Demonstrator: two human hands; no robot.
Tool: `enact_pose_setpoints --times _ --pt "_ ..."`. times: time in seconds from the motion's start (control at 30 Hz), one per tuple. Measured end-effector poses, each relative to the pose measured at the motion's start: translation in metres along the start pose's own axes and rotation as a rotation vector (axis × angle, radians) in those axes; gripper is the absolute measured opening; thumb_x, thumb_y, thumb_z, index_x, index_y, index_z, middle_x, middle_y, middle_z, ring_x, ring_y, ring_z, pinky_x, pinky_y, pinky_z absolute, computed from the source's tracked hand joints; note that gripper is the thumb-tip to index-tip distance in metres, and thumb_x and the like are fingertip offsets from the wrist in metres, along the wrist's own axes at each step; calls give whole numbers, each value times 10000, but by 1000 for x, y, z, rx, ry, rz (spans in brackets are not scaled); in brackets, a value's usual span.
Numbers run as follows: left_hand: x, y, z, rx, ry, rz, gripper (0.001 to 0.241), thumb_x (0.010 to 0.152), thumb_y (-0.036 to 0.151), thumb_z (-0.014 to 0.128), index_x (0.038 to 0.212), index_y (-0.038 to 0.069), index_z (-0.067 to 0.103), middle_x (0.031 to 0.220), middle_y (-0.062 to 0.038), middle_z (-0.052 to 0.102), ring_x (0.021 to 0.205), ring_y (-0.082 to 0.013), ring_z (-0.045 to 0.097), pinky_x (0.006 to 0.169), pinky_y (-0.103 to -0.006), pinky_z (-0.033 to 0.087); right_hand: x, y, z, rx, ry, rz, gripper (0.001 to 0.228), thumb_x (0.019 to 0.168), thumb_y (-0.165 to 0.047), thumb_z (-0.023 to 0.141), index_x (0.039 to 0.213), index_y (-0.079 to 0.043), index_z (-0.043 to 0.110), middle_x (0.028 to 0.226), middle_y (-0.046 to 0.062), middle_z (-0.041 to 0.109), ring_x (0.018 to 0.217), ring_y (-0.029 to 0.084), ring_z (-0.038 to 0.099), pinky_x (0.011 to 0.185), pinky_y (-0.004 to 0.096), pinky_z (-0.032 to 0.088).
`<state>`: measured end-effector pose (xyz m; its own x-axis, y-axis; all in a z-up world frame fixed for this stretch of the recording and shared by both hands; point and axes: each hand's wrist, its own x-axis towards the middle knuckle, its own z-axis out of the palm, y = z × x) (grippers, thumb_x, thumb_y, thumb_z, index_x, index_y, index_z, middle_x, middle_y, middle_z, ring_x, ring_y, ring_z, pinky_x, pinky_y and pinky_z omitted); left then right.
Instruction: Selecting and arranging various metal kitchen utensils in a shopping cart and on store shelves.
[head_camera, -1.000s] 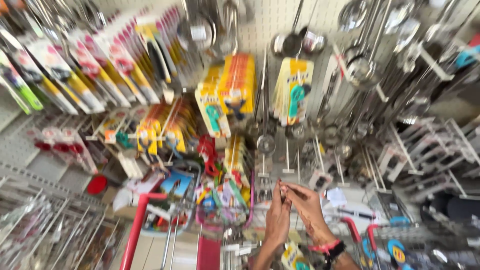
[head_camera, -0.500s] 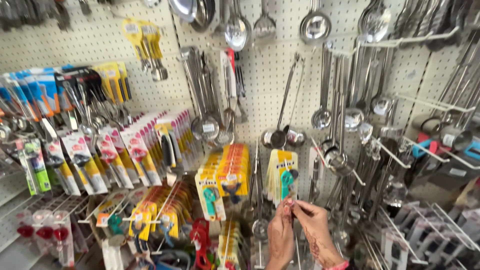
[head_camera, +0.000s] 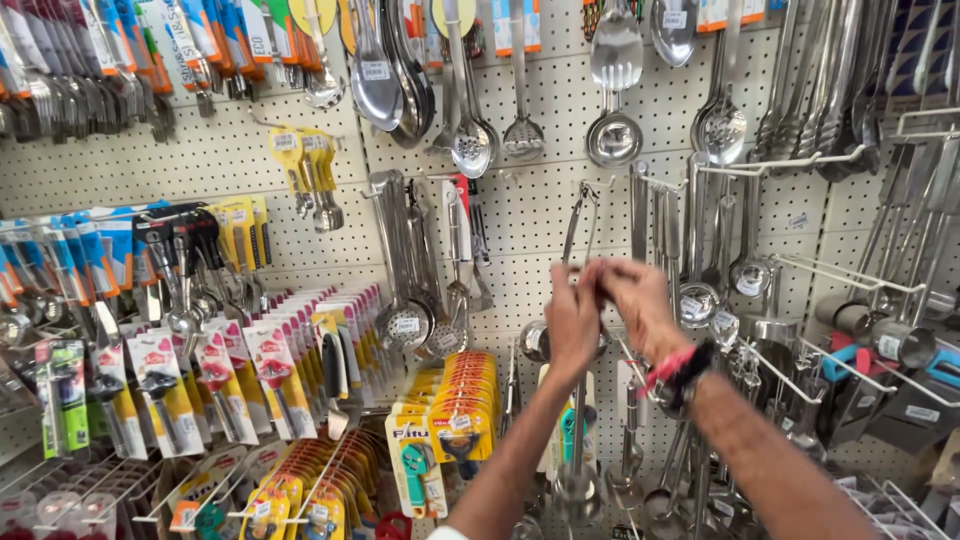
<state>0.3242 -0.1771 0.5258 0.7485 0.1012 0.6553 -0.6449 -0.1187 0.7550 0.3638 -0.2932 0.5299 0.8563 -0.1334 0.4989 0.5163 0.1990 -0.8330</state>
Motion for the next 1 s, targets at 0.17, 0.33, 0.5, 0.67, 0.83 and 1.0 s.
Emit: enact_pose_setpoints --times 0.17,0.33,0.5,0.67,0.83,1.0 --pt "67 26 32 -14 -13 76 408 1038 461 500 1167 74 501 704 -130 688 590 -266 690 538 -435 525 63 -43 -14 -19 28 -141 182 950 -128 734 1077 -3 772 914 63 768 745 124 698 652 260 575" --pt "126 -5 76 -11 40 220 374 1055 430 509 1137 65 516 771 -167 725 697 -316 736 629 -457 549 111 -49 -26 34 72 -174 169 962 -117 757 1053 25 765 907 78 759 721 116 698 629 235 560" --pt "149 -19 94 -70 126 182 376 1011 436 523 1091 69 504 902 -210 740 845 -379 765 751 -480 569 137 -39 -31 62 110 -222 153 942 -74 752 992 70 754 918 96 762 749 125 725 693 239 606" --pt "152 -10 95 15 153 115 387 1037 444 518 1119 67 484 931 -225 731 894 -414 729 810 -517 540 132 -58 -24 -27 84 -208 173 938 -120 771 974 49 757 903 91 763 739 121 718 662 235 590" --pt "149 -2 87 30 238 86 331 1059 406 533 1089 76 524 886 -189 746 827 -349 728 740 -484 544 122 -73 -16 -238 142 -146 161 905 -136 769 923 23 770 875 93 766 726 132 734 649 243 614" --pt "148 6 66 -199 -61 -217 317 1042 396 464 1085 82 455 737 -87 647 518 -142 601 407 -292 511 129 -68 -27 28 -55 8 192 921 -140 767 1000 31 730 928 98 776 781 160 760 702 272 631"
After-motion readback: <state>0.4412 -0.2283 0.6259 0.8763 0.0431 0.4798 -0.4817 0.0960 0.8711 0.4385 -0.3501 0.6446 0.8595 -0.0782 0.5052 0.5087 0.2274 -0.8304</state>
